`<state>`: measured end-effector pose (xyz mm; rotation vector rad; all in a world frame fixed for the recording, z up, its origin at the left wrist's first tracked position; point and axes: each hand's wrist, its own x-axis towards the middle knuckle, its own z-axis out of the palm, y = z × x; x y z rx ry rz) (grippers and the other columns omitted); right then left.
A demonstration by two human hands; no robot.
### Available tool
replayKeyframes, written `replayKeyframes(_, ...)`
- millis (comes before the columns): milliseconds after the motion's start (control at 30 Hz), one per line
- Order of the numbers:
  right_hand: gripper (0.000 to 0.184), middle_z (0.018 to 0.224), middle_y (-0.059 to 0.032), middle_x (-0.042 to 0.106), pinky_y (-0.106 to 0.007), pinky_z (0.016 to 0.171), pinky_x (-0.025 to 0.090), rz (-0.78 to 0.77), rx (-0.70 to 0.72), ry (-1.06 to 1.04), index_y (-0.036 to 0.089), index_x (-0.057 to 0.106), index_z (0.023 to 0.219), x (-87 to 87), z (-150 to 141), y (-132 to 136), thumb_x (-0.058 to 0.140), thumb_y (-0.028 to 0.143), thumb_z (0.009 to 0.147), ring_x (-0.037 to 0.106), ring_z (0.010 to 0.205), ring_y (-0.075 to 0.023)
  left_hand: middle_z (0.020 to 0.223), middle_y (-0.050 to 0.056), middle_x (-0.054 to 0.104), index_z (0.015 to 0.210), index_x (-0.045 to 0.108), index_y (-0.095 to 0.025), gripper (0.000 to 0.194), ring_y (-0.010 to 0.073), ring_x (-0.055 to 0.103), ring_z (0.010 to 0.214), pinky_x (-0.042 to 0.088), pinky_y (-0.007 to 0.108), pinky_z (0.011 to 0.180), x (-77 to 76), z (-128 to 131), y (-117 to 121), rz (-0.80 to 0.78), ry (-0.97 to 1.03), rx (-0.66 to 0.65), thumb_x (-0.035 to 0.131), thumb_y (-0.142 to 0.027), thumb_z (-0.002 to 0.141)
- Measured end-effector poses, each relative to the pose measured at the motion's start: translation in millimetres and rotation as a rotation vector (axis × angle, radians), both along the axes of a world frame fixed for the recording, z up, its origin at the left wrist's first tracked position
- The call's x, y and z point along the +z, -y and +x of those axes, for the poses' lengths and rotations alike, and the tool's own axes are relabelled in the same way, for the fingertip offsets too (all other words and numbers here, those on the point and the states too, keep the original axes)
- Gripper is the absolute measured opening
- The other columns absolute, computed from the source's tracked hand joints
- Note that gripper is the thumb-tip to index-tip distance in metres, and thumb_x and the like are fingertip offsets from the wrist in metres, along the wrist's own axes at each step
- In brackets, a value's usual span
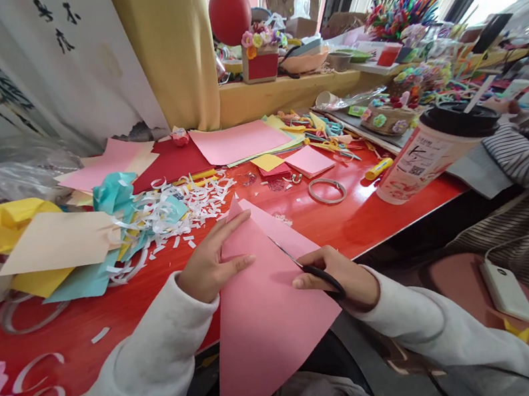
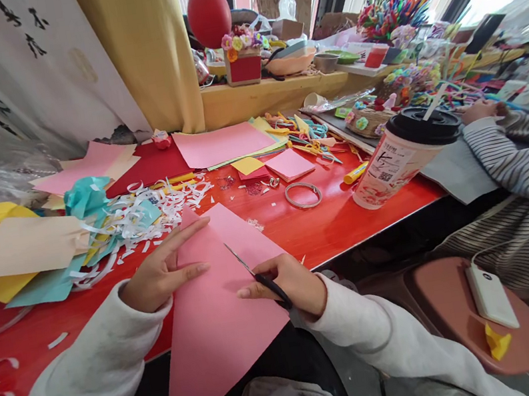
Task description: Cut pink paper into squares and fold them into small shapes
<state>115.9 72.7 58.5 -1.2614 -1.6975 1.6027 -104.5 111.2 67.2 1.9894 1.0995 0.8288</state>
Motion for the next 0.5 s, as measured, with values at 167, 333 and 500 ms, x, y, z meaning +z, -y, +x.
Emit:
replayKeyframes(167,0.046,0.048,0.0071,0.021,-0.022,0.041,0.013,-0.011,0.027,-0.028,0.016,0.035,0.049,2.6,-0.5,-2.0,0.064,0.049,0.060,0.021,0.045,-0.0039,0.134,0.005,0.037,0.127,0.037,-0.022,0.065,0.0235,0.027,0.126,0.021,0.039,0.105,1.0,0.8,-0.1,0.013,-0.031,-0.052,0.059,-0.041,0.070)
replayKeyframes(333,0.042,0.051,0.0063,0.024,-0.023,0.043,0.014,-0.033,0.024,-0.022,0.015,0.039,0.054,3.6,-2.4,-2.1,0.059,0.051,0.065,0.021,0.046,-0.0042,0.135,0.004,0.037,0.128,0.036,-0.023,0.065,0.0251,0.024,0.127,0.019,0.041,0.105,0.0,0.8,-0.5,0.031,-0.080,-0.056,0.058,-0.042,0.070)
replayKeyframes(500,0.042,0.051,0.0064,0.024,-0.023,0.043,0.013,-0.028,0.001,0.013,0.015,0.039,0.053,5.9,-5.0,-1.6,0.060,0.049,0.065,0.020,0.046,-0.0038,0.135,0.004,0.037,0.128,0.037,-0.023,0.065,0.0269,0.019,0.129,0.017,0.043,0.106,0.6,0.3,0.5,0.019,-0.110,-0.028,0.058,-0.044,0.070)
